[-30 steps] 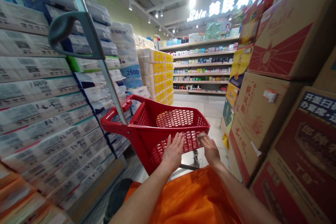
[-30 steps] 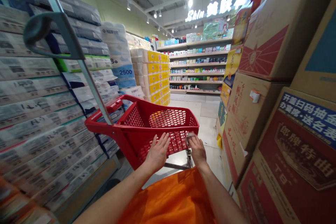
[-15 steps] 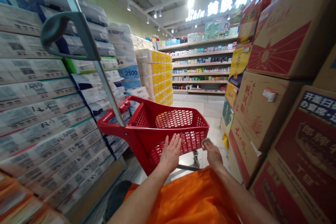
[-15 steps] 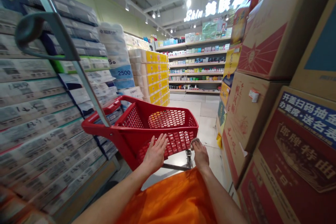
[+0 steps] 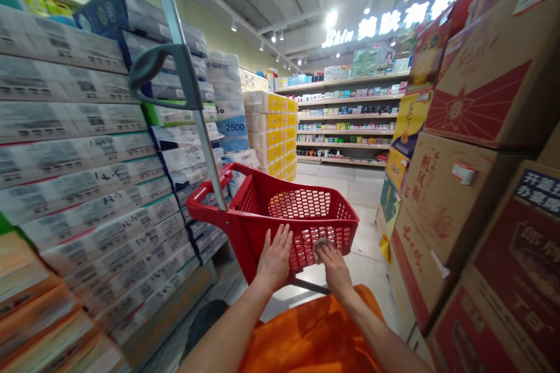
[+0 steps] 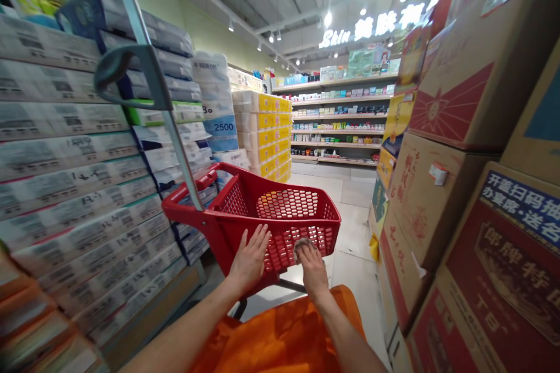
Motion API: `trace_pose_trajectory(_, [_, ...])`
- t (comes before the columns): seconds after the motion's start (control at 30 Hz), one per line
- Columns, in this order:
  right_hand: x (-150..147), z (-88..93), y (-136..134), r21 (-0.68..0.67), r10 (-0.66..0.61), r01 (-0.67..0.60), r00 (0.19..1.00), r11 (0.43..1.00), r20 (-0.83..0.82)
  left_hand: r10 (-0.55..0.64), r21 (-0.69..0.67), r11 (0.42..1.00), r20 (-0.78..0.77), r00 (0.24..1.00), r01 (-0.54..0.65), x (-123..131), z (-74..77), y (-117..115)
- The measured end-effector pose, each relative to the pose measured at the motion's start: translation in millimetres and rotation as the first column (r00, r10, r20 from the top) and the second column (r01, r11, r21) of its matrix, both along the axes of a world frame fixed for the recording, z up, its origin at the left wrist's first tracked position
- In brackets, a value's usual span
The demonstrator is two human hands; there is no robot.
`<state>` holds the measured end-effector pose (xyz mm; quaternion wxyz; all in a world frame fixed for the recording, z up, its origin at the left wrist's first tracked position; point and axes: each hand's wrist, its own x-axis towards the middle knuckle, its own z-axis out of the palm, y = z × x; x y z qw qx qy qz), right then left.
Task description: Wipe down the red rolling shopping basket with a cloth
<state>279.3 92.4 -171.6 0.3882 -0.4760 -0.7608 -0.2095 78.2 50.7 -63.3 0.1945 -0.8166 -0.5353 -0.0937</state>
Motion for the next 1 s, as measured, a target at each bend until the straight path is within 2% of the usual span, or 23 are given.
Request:
trace_pose_trajectory(0.07, [-4.5,8.6,-4.0,0.041,0.030,-0.029,0.999,0.999,-0.019,0.015,0.006,1.000,0.001,1.000,-0.015,-5.1,1.3,-1.7])
trace_pose_trajectory(0.17, [-14.9,41.8,-3.2,0.119,0.052,-0.041,0.995,0.992,-0.087,0.033,0.014,0.999,0.007,0.999,-0.033,-10.1,2.9,-4.4])
trace_pose_trajectory(0.23, [-24.1,54.8,0.0,0.121,0.058,-0.048,0.995,0.991,-0.082,0.043,0.020,0.999,0.016,0.999,-0.044,-13.3,2.3,-6.7])
trace_pose_trajectory(0.3, [-32.9,49.7,0.9,0.081,0.070,-0.067,0.996,0.994,-0.045,0.051,0.024,0.998,0.023,0.998,-0.051,-18.1,0.1,-9.5])
trace_pose_trajectory(0.37, [-40.4,33.3,-2.1,0.039,0.106,-0.106,0.994,0.994,-0.002,0.057,0.023,0.998,0.022,0.998,-0.058,-24.7,-2.4,-12.5])
trace_pose_trajectory(0.43, [-46.7,21.8,-7.2,0.035,0.144,-0.145,0.989,0.989,0.022,0.072,0.024,0.997,0.019,0.997,-0.072,-32.3,-3.5,-15.2])
trace_pose_trajectory(0.47, [-49.6,22.0,-9.7,0.051,0.153,-0.154,0.988,0.987,0.020,0.084,0.028,0.996,0.018,0.996,-0.084,-36.0,-3.2,-16.4])
trace_pose_trajectory(0.63, [-64.8,59.6,-8.9,0.129,0.156,-0.151,0.987,0.980,-0.026,0.138,0.061,0.988,0.031,0.990,-0.140,-49.8,1.8,-20.9])
trace_pose_trajectory(0.7, [-70.0,59.5,-5.5,0.110,0.173,-0.172,0.985,0.979,0.001,0.139,0.063,0.988,0.039,0.990,-0.141,-53.6,2.2,-22.5])
trace_pose_trajectory(0.83, [-77.2,29.7,-8.4,0.041,0.232,-0.235,0.970,0.971,0.068,0.134,0.088,0.987,0.035,0.990,-0.136,-63.4,-0.8,-25.9])
trace_pose_trajectory(0.87, [-79.3,27.2,-10.8,0.042,0.250,-0.253,0.966,0.966,0.070,0.136,0.100,0.985,0.034,0.990,-0.139,-66.3,-1.5,-26.6])
trace_pose_trajectory(0.93, [-85.5,36.8,-15.0,0.076,0.275,-0.278,0.960,0.958,0.047,0.147,0.120,0.981,0.041,0.988,-0.151,-72.1,-1.9,-28.0])
trace_pose_trajectory(1.0, [-94.4,59.7,-15.6,0.125,0.282,-0.281,0.959,0.951,0.008,0.156,0.128,0.978,0.053,0.986,-0.162,-76.9,-1.6,-29.2])
